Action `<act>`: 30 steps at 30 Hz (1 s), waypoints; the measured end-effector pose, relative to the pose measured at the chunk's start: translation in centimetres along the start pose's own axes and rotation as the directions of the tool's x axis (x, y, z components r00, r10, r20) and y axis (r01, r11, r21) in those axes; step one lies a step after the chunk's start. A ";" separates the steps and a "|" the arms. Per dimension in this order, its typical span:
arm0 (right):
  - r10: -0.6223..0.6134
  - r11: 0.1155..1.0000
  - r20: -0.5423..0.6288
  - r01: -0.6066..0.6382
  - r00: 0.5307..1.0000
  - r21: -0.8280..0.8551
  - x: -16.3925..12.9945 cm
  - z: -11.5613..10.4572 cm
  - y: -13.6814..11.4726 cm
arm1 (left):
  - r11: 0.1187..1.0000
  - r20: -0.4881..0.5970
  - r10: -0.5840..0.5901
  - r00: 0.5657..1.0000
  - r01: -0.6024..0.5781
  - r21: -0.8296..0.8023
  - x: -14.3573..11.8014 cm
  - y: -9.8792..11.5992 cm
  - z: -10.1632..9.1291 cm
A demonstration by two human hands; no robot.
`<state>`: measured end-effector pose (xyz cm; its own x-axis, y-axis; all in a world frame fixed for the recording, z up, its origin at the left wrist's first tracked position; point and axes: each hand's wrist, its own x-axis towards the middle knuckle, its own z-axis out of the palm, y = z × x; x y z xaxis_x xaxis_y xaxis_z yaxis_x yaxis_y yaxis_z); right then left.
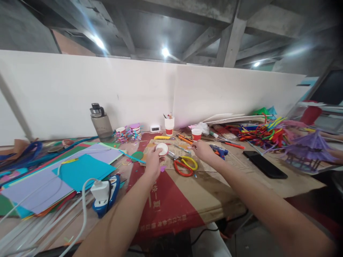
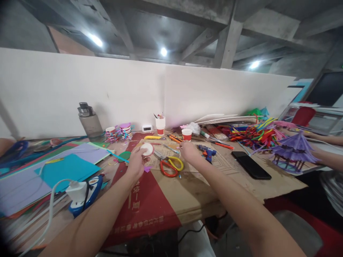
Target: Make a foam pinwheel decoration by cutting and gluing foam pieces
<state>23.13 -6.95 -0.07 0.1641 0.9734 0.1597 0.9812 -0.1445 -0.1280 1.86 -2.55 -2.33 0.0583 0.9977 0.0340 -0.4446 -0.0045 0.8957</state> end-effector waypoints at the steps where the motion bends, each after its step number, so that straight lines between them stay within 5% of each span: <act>1: -0.001 1.000 0.002 0.001 1.000 -0.003 0.3 0.1 0.2 | 1.000 0.009 0.003 1.000 -0.003 0.015 0.0 0.0 0.0; 13: -0.051 0.999 0.063 0.051 0.997 -0.003 3.9 3.6 -3.2 | 0.981 0.135 0.083 0.987 -0.105 0.161 0.1 -0.5 -0.3; 20: -0.116 0.976 -0.056 0.124 0.992 0.181 3.0 3.0 -2.3 | 0.953 0.238 0.146 0.960 -0.201 0.227 -0.8 -0.3 0.0; 25: -0.003 0.738 -0.331 0.225 0.944 0.636 2.5 0.2 -1.3 | 0.944 0.267 0.150 0.952 -0.218 0.246 -1.0 -0.2 0.1; 30: -0.041 0.276 -0.247 0.249 0.968 0.928 2.3 -1.1 -1.2 | 0.958 0.243 0.133 0.961 -0.187 0.219 -0.7 -0.2 -0.1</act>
<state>22.40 -4.74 1.50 0.1443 0.9043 0.4018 0.2178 0.3671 -0.9043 1.87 -3.22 -2.59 0.2144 0.9417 0.2591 -0.2407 -0.2061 0.9484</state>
